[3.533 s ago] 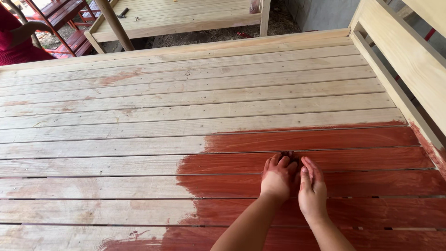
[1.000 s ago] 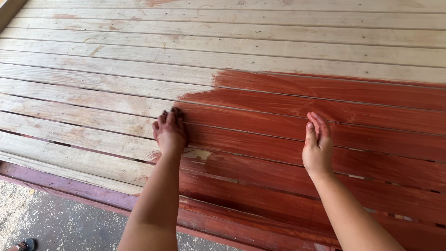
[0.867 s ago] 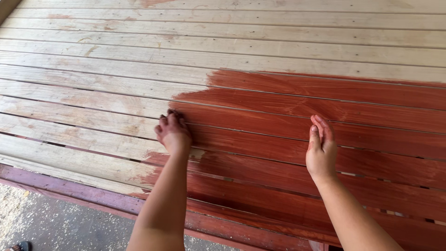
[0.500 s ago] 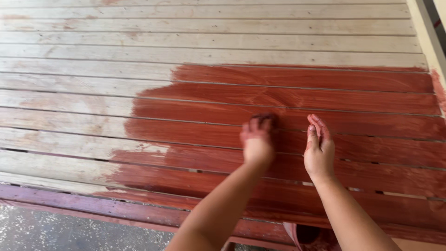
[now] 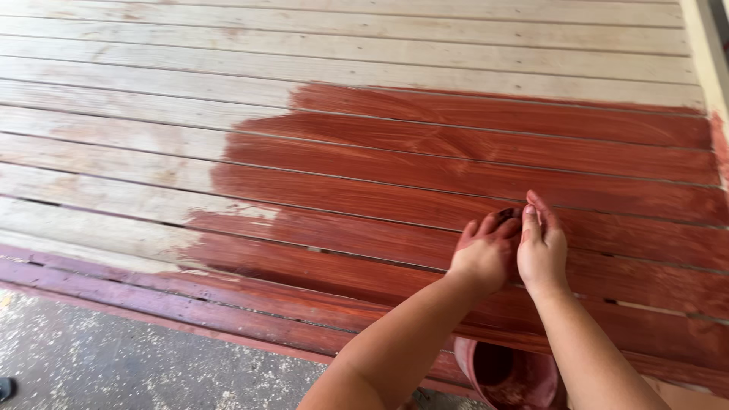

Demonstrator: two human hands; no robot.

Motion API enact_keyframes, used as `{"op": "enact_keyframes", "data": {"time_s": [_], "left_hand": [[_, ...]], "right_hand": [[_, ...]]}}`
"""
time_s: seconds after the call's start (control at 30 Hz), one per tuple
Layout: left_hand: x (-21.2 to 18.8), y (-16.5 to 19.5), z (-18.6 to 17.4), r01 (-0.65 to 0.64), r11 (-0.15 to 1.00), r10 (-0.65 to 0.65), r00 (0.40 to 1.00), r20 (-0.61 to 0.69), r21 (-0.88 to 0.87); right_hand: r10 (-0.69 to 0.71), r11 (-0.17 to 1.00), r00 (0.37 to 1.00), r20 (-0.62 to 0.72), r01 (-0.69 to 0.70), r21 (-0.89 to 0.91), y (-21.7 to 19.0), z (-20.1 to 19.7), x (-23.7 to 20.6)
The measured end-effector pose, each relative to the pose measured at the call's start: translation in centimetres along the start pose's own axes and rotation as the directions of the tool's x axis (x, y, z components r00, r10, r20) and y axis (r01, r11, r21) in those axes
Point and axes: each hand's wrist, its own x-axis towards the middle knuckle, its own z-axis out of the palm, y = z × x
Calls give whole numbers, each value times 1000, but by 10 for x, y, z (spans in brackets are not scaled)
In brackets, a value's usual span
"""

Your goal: The person applies reddish-brown stain to a wooden bed frame using a cloth. They repeatedly dip the cloth into a bucket of stain and rub it onto the slats and headboard, covering the surface progressively.

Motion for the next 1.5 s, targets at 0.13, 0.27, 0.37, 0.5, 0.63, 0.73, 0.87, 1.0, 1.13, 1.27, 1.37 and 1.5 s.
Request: {"op": "enact_keyframes", "data": {"time_s": [0.13, 0.27, 0.37, 0.5, 0.63, 0.73, 0.87, 1.0, 1.13, 1.27, 1.37, 1.5], "left_hand": [[-34, -53, -32, 90, 996, -89, 995, -51, 1], [-81, -125, -70, 164, 984, -173, 966, -191, -62], [-119, -188, -101, 218, 975, -222, 939, -262, -47], [-164, -283, -139, 342, 940, -333, 906, -263, -11], [-204, -373, -174, 511, 854, -468, 836, -288, 95], [-235, -419, -201, 662, 731, -594, 736, -325, 164], [-243, -444, -213, 907, 421, -877, 415, -242, 29], [-216, -417, -180, 903, 430, -896, 429, -117, 14], [-179, -349, -134, 531, 611, -705, 702, 98, 587], [-138, -265, -109, 589, 794, -607, 779, 157, 149], [-105, -204, -108, 345, 935, -355, 908, 221, 86], [-106, -141, -104, 302, 950, -257, 899, 354, -78]], "right_hand": [[-72, 993, 996, 60, 77, -86, -10, 46, -4], [-420, 895, 900, 115, 432, -113, -26, 106, -10], [-150, 970, 971, 184, 181, -165, -47, 148, -20], [-23, 999, 976, 217, 18, 29, -78, 206, -36], [-195, 979, 959, 207, 177, 101, -101, 247, -52], [-50, 996, 975, 216, 33, 81, -114, 265, -66], [-93, 993, 978, 188, 78, 87, -130, 272, -75], [9, 1000, 985, 173, -8, -6, -131, 263, -83], [-3, 1000, 990, 143, 4, -9, -119, 250, -85], [-30, 997, 993, 113, 38, -69, -102, 226, -83], [-60, 994, 995, 78, 66, -82, -92, 206, -79], [26, 988, 999, 42, -19, -153, -82, 185, -72]]}}
